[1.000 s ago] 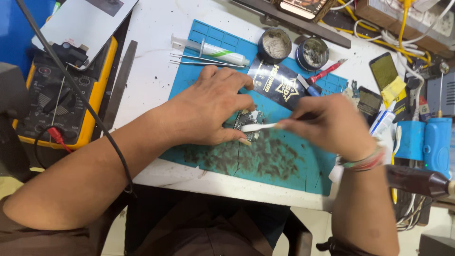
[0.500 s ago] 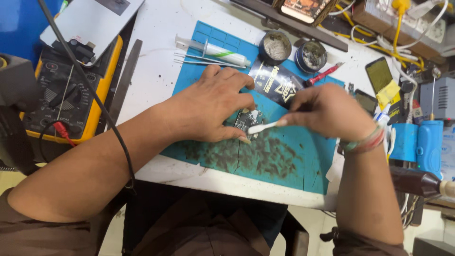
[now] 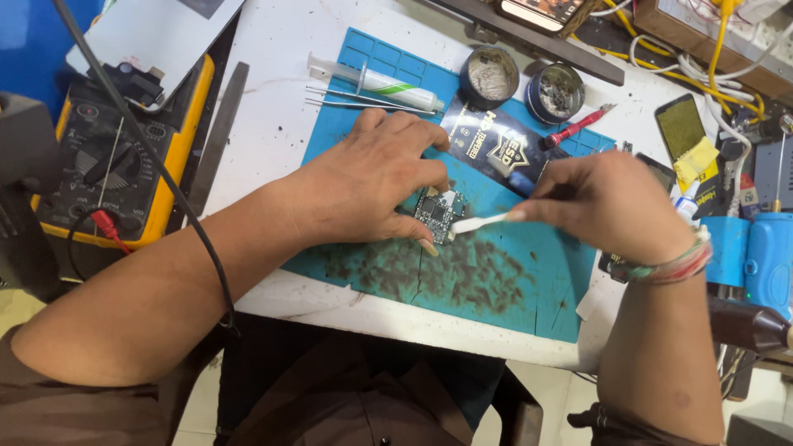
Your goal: The person cleans a small circuit board with a brush and liquid, then uses a soldering iron and tweezers to work on the components on a repair mat.
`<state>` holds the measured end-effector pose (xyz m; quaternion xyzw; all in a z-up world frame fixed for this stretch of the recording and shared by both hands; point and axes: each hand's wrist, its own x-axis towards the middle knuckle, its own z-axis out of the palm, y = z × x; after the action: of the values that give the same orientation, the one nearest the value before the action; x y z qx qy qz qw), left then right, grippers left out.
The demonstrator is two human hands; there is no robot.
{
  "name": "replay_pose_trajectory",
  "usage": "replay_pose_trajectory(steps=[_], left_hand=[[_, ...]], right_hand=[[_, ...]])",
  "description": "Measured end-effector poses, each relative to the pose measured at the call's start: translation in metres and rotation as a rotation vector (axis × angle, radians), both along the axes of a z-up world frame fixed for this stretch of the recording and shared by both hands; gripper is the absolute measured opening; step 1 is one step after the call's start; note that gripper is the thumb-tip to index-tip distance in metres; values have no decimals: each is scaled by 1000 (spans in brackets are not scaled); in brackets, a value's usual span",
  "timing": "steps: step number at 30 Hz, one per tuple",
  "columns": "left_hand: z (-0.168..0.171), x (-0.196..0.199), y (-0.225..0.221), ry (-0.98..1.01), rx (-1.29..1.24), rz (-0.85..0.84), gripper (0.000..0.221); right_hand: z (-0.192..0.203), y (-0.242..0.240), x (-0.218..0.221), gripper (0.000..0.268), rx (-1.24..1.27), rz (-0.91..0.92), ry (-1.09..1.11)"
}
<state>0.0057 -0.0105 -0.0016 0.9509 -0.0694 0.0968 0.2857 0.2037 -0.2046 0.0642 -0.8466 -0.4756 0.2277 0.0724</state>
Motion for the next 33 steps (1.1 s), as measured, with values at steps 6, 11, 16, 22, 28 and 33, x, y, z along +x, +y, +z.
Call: replay_pose_trajectory(steps=[6, 11, 16, 22, 28, 33], left_hand=[[1, 0, -1, -8, 7, 4, 62], [-1, -1, -1, -23, 1, 9, 62], [1, 1, -2, -43, 41, 6, 63], [3, 2, -2, -60, 77, 8, 64], [2, -1, -2, -6, 19, 23, 60], [3, 0, -3, -35, 47, 19, 63]], right_hand=[[-3, -5, -5, 31, 31, 51, -41], [-3, -2, -13, 35, 103, 194, -159], [6, -9, -10, 39, -33, 57, -100], [1, -6, -17, 39, 43, 181, -77], [-7, -5, -23, 39, 34, 242, -82], [0, -8, -25, 41, -68, 210, -82]])
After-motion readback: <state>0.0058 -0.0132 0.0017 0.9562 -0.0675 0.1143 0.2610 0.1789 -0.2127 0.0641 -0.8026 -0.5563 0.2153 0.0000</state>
